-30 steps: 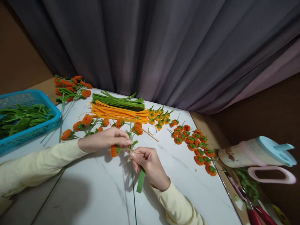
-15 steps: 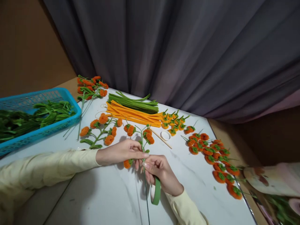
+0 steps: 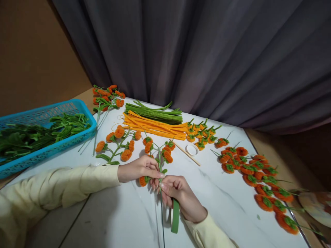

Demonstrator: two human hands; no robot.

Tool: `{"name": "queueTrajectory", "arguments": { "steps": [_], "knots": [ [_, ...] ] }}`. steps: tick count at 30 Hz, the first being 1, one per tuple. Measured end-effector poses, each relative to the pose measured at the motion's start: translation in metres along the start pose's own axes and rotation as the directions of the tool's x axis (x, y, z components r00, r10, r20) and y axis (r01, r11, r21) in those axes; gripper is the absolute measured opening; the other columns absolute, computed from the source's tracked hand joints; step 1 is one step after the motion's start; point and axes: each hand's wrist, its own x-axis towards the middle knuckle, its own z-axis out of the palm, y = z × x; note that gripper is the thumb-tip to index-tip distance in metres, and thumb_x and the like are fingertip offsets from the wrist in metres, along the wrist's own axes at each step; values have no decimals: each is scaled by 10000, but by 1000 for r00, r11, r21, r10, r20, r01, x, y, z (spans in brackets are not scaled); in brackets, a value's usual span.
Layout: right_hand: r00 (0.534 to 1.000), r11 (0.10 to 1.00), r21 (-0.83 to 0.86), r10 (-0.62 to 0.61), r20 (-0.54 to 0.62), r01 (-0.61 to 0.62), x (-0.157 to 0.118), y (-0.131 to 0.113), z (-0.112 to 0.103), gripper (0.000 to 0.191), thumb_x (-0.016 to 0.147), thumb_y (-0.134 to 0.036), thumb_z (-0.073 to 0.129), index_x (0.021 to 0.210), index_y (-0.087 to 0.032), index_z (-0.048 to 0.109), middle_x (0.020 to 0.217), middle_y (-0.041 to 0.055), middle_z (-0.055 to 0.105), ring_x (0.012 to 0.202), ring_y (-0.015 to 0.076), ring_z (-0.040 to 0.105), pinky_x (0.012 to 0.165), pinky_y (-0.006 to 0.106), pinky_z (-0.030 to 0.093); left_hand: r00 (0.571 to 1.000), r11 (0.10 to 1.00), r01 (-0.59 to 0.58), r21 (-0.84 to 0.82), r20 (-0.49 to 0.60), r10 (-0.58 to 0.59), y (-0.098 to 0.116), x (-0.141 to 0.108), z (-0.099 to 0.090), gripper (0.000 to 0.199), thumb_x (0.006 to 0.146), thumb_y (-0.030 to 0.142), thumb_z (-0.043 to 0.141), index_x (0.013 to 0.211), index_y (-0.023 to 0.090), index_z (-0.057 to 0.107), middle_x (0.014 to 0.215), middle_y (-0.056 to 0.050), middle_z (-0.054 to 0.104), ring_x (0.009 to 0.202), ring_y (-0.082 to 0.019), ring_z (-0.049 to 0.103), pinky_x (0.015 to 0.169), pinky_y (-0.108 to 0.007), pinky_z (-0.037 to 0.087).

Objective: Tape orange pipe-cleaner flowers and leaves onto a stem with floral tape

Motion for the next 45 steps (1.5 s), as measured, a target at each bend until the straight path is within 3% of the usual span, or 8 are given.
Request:
{"name": "queueTrajectory", "arguments": {
  "steps": [10, 16, 29, 37, 42, 45],
  "knots": [
    [996, 997, -78, -6, 94, 13, 2, 2, -7, 305, 792, -372, 651, 706, -81, 619, 461, 3, 542, 358, 45, 396, 344, 145, 259, 1000, 999, 5, 41, 14, -6, 2, -1, -1, 317, 627, 377, 741, 640, 102, 584, 545, -26, 643, 449, -108, 576, 456, -208, 431],
    [997, 997, -80, 1, 74, 5, 2, 0, -7, 326, 776, -400, 660, 717, -83, 615, 461, -6, 534, 355, 45, 390, 336, 145, 258, 1000, 996, 8, 87, -18, -6, 0, 0, -2, 275, 688, 350, 704, 666, 98, 597, 563, -23, 649, 461, -95, 585, 467, -192, 445],
    [999, 996, -93, -1, 52, 6, 3, 1, -7, 338, 771, -423, 652, 715, -94, 602, 465, -9, 538, 347, 51, 389, 313, 163, 207, 997, 990, 37, 138, -67, -28, 6, -1, 0, 296, 684, 376, 698, 643, 109, 578, 555, -13, 636, 456, -83, 558, 431, -181, 418],
    [999, 997, -82, -5, 36, 8, 3, 1, -5, 321, 769, -412, 655, 729, -97, 607, 470, -13, 538, 341, 50, 382, 313, 166, 204, 999, 991, 35, 127, -45, -29, 5, -1, -1, 283, 689, 371, 693, 658, 112, 583, 567, -14, 639, 458, -86, 558, 424, -179, 414],
    [998, 998, -29, -61, 4, 61, 1, -1, -1, 292, 765, -376, 669, 709, -97, 609, 438, -29, 507, 340, 39, 351, 336, 163, 210, 998, 988, 48, 149, -47, -41, 11, 0, -2, 316, 684, 406, 678, 667, 97, 617, 630, -39, 655, 524, -97, 584, 524, -200, 461],
    [996, 997, -8, -78, -51, 78, 0, -2, 0, 296, 749, -367, 687, 656, -101, 595, 428, -27, 506, 341, 35, 329, 340, 165, 194, 994, 963, 70, 261, -102, -44, 17, -2, -1, 347, 725, 434, 616, 686, 90, 638, 671, -62, 665, 583, -117, 598, 582, -221, 471]
  ]
}}
